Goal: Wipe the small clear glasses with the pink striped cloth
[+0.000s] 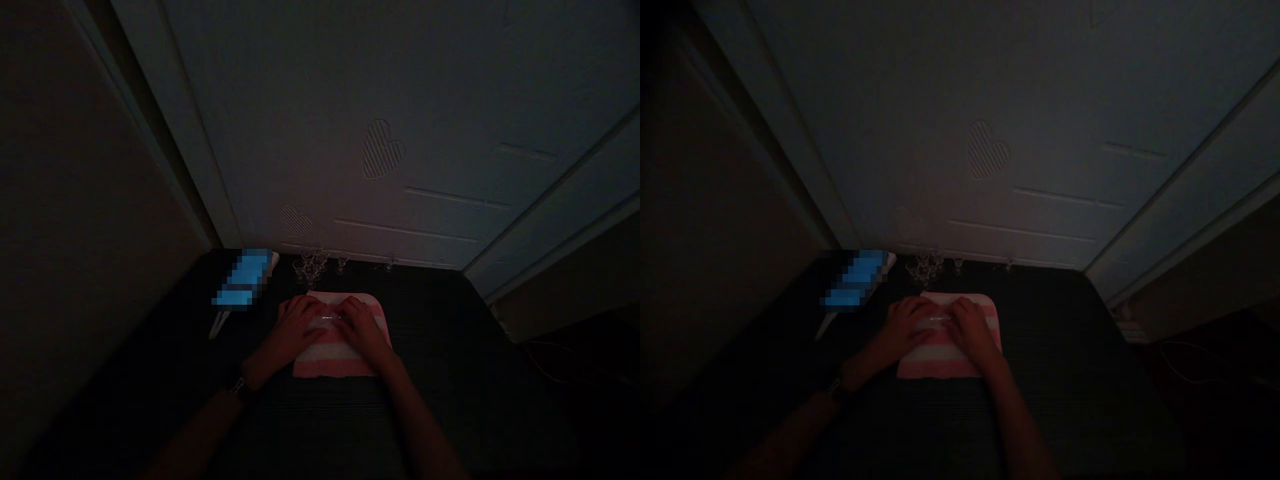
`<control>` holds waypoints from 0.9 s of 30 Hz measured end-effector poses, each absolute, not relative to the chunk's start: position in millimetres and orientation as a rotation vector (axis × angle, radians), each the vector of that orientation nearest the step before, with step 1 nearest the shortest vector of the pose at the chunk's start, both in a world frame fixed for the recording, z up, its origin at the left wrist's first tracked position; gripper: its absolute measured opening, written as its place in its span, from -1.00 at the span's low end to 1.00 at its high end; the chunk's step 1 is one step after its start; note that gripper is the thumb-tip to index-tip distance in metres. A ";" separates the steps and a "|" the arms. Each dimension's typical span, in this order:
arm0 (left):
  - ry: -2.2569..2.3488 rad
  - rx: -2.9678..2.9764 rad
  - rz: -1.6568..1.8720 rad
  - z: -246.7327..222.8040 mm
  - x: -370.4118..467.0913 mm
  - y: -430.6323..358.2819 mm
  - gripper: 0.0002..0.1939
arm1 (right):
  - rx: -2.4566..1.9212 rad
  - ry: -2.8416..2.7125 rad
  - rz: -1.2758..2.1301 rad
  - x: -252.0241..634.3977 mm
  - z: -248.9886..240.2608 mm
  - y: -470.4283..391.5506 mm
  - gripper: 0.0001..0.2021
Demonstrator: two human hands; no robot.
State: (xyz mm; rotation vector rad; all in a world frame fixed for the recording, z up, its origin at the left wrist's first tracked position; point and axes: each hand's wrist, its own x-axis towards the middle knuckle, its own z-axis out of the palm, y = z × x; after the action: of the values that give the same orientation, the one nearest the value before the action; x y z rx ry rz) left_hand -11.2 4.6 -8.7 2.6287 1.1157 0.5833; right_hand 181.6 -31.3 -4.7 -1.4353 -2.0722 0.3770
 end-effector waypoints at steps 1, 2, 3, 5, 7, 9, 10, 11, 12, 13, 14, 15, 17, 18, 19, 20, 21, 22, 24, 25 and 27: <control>1.121 2.623 0.580 -8.5 -10.9 4.8 -0.63 | -1.431 -2.075 0.381 182.1 -5.6 -30.6 -0.88; 1.119 2.623 0.576 -8.4 -10.7 5.0 -0.63 | -1.426 -2.085 0.380 182.6 -6.4 -29.9 -0.89; 1.115 2.626 0.573 -8.3 -10.5 5.2 -0.63 | -1.422 -2.097 0.374 182.9 -6.9 -29.5 -0.91; 1.104 2.633 0.572 -8.8 -10.3 5.7 -0.62 | -1.428 -2.115 0.351 183.1 -7.4 -29.1 -0.91; 1.102 2.628 0.569 -9.8 -10.4 6.1 -0.62 | -1.442 -2.121 0.337 182.6 -6.6 -29.5 -0.89; 1.108 2.618 0.569 -10.5 -10.6 6.1 -0.62 | -1.449 -2.114 0.335 181.4 -4.7 -30.9 -0.89; 1.108 2.616 0.570 -10.6 -10.6 5.9 -0.63 | -1.448 -2.109 0.333 180.6 -3.4 -31.9 -0.88; 1.108 2.616 0.575 -10.5 -10.5 5.6 -0.63 | -1.444 -2.106 0.331 179.6 -2.0 -33.0 -0.87; 1.107 2.617 0.582 -10.2 -10.3 5.3 -0.63 | -1.434 -2.106 0.328 178.6 -0.7 -34.1 -0.85; 1.104 2.620 0.590 -9.9 -10.0 5.1 -0.63 | -1.421 -2.110 0.329 177.7 0.5 -35.1 -0.82; 1.103 2.622 0.594 -9.6 -9.6 5.0 -0.63 | -1.407 -2.116 0.332 176.7 1.3 -35.8 -0.80; 1.102 2.623 0.594 -9.5 -9.1 4.9 -0.63 | -1.397 -2.121 0.340 175.9 1.8 -36.4 -0.79; 1.113 2.616 0.587 -9.9 -8.3 5.3 -0.61 | -1.399 -2.121 0.356 175.1 1.8 -36.5 -0.79; 1.117 2.612 0.581 -10.3 -8.2 5.7 -0.60 | -1.410 -2.116 0.358 175.1 1.3 -36.1 -0.81; 1.121 2.608 0.579 -10.7 -8.1 6.0 -0.59 | -1.422 -2.110 0.353 175.4 0.6 -35.6 -0.83; 1.125 2.606 0.579 -11.1 -8.3 6.4 -0.59 | -1.431 -2.107 0.344 175.9 -0.1 -34.9 -0.85; 1.129 2.605 0.581 -11.5 -8.5 6.6 -0.59 | -1.436 -2.106 0.331 176.5 -0.8 -34.2 -0.85; 1.134 2.604 0.583 -11.7 -8.9 6.8 -0.58 | -1.439 -2.103 0.315 177.1 -1.6 -33.6 -0.85; 1.137 2.601 0.578 -11.8 -9.6 6.9 -0.58 | -1.448 -2.100 0.291 178.2 -2.8 -32.7 -0.86; 1.137 2.598 0.573 -11.8 -9.9 6.8 -0.58 | -1.455 -2.102 0.286 178.6 -3.2 -32.5 -0.87; 1.129 2.591 0.563 -11.6 -10.3 6.9 -0.57 | -1.468 -2.108 0.286 179.0 -3.6 -32.5 -0.87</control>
State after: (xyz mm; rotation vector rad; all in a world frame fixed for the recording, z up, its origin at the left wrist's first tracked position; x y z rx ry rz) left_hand -10.3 6.9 -11.6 2.5907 1.1290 0.5633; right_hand 179.0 -32.5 -3.6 -1.4676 -2.1081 0.2856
